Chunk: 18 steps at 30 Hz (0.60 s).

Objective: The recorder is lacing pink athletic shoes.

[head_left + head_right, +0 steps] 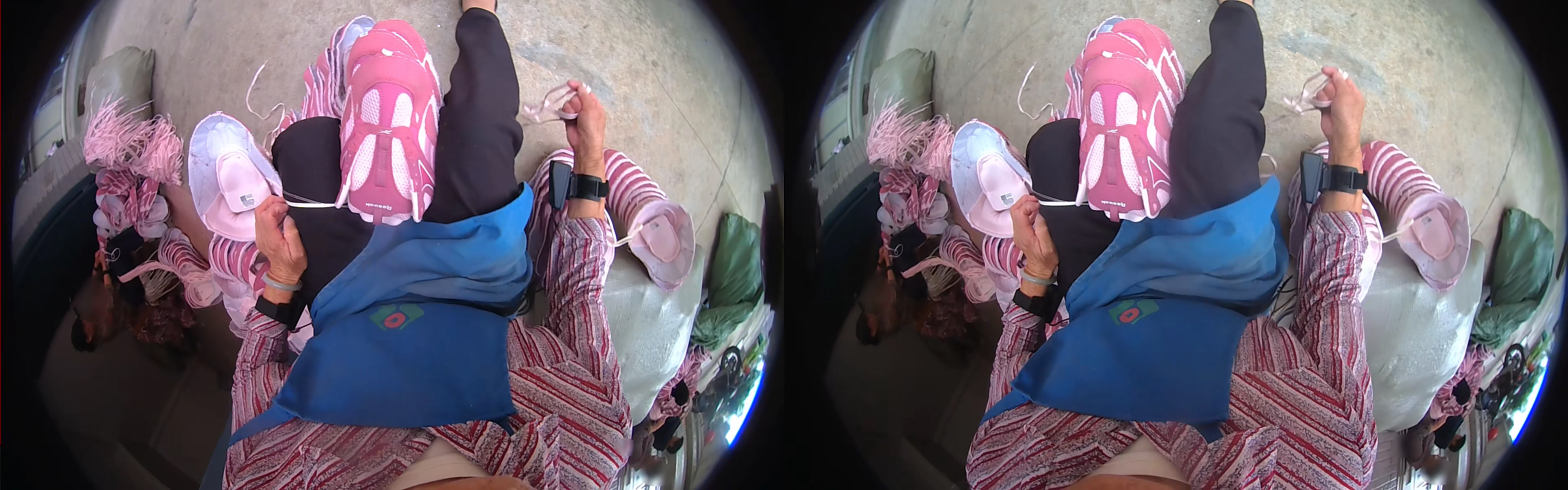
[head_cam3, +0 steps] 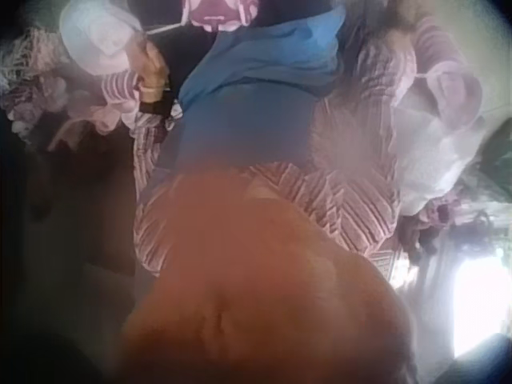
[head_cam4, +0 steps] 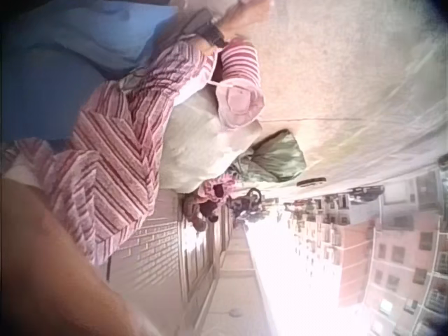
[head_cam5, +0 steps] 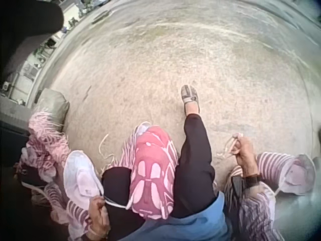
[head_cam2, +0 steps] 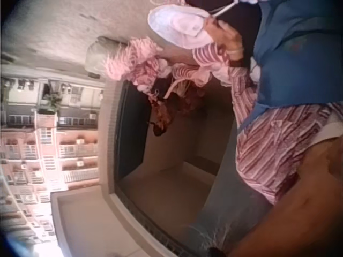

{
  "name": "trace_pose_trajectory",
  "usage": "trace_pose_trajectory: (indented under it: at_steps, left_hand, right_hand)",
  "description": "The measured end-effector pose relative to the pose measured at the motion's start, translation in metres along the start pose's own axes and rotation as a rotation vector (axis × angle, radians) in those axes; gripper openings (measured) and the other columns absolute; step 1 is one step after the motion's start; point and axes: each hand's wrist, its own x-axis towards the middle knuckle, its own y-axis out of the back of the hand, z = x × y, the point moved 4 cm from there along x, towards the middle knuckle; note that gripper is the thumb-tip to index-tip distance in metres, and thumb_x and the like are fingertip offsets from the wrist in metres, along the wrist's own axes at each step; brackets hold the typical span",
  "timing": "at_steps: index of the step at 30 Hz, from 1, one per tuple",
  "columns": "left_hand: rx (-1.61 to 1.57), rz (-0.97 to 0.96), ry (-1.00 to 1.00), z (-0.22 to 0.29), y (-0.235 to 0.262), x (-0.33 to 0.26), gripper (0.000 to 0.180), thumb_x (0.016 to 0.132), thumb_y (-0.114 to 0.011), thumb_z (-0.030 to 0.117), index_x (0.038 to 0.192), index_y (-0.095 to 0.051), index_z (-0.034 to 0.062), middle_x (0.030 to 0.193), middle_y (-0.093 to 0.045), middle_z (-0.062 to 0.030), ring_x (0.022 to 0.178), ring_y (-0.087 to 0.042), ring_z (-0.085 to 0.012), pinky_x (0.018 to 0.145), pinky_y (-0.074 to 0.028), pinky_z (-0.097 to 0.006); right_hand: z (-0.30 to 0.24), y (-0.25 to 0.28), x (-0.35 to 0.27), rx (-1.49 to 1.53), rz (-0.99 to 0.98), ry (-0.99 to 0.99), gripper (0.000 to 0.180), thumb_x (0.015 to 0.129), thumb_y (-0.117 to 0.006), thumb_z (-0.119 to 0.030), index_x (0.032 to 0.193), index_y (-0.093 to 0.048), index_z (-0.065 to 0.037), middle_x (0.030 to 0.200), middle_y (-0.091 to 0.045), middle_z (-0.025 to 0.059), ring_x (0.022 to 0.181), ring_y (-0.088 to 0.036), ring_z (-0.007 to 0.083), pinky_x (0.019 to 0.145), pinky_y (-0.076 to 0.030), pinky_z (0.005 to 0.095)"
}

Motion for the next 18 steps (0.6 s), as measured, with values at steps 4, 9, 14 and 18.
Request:
trace_pose_trajectory:
  at_steps: [4, 9, 14, 18]
  left_hand:
    - [-0.123, 0.056, -0.179, 0.029, -0.016, 0.03, 0.01, 0.082, -0.048, 0.001, 0.092, -0.051, -0.0007, 0.098, -0.053, -0.0164, 0.087, -0.053, -0.0264, 0.079, -0.043, -0.032]
    - [-0.979, -0.483, 0.097, 0.077, -0.031, 0.056, 0.043, 0.097, -0.03, 0.03, 0.095, -0.055, -0.0047, 0.077, -0.061, -0.0134, 0.08, -0.06, -0.0228, 0.083, -0.045, -0.034]
    - [-1.814, -1.113, 0.451, 0.142, -0.061, 0.063, 0.064, 0.095, -0.024, 0.05, 0.134, -0.029, -0.0002, 0.124, -0.049, -0.0212, 0.114, -0.048, -0.0286, 0.096, -0.037, -0.039]
    - [-2.385, -0.783, 0.348, 0.09, -0.03, 0.095, 0.044, 0.097, -0.036, 0.03, 0.122, -0.041, -0.005, 0.082, -0.052, -0.0045, 0.063, -0.049, -0.012, 0.063, -0.042, -0.027]
  right_hand:
    - [-0.161, -0.08, -0.081, 0.163, -0.527, 0.336, 0.023, 0.096, -0.041, -0.015, 0.098, -0.056, 0.002, 0.054, -0.028, -0.0064, 0.044, -0.026, 0.003, 0.04, -0.022, 0.0198]
    - [-0.135, -0.216, -0.234, -0.141, -0.819, 0.28, 0.027, 0.096, -0.04, -0.018, 0.098, -0.057, 0.003, 0.05, -0.029, -0.0079, 0.039, -0.025, 0.0011, 0.037, -0.02, 0.019]
    - [-0.036, -0.248, -0.311, -0.439, -1.504, 0.111, 0.018, 0.093, -0.049, -0.018, 0.086, -0.054, -0.002, 0.063, -0.049, 0.0023, 0.058, -0.045, 0.0089, 0.055, -0.041, 0.023]
    - [-0.032, -0.212, -0.309, -0.495, -1.392, -0.136, 0.021, 0.094, -0.048, -0.018, 0.097, -0.059, -0.002, 0.063, -0.048, -0.0008, 0.049, -0.042, 0.0066, 0.043, -0.032, 0.0207]
